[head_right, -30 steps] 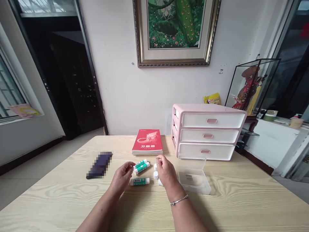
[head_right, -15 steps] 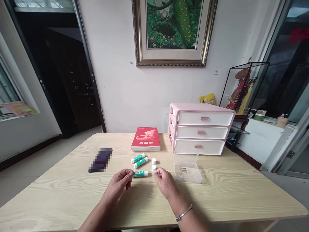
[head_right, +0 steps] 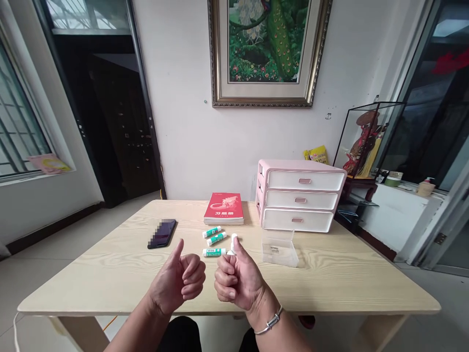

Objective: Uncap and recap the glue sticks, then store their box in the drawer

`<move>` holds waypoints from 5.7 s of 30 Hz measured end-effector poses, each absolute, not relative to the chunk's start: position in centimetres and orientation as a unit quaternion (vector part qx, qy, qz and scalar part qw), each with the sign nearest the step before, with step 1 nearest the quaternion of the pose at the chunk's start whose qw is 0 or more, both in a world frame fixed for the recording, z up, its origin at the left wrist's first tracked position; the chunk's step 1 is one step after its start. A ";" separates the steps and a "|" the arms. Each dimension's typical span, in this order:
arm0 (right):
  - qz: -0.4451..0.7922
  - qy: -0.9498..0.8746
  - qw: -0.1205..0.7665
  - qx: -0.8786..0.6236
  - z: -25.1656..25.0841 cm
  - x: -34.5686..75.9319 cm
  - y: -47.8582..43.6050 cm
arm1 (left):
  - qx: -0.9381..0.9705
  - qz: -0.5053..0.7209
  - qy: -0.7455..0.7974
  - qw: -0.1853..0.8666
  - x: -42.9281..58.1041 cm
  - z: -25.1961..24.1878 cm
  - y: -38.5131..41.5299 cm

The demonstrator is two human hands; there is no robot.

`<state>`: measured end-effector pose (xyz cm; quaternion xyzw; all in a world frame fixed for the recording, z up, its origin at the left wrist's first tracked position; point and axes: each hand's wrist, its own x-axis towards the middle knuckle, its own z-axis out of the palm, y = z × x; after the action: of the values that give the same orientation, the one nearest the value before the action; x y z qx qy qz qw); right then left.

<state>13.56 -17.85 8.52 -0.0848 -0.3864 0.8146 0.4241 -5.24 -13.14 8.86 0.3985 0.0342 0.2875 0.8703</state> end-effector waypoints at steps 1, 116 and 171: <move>0.816 -0.397 0.417 -0.055 9.1 13.2 -18.2 | 0.403 0.278 0.021 0.872 -5.3 9.5 -13.6; 0.133 -0.652 0.405 -0.627 2.4 16.3 -11.1 | 0.882 0.251 0.342 0.206 -1.2 1.9 -2.7; 0.464 -0.496 0.641 -0.358 4.9 14.9 -7.3 | 0.718 0.352 0.277 0.533 -2.7 4.8 -3.7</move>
<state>14.89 -7.33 4.87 -0.3578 -0.4956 0.4639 0.6412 -2.70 -3.70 4.84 0.7179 0.2766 0.3523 0.5329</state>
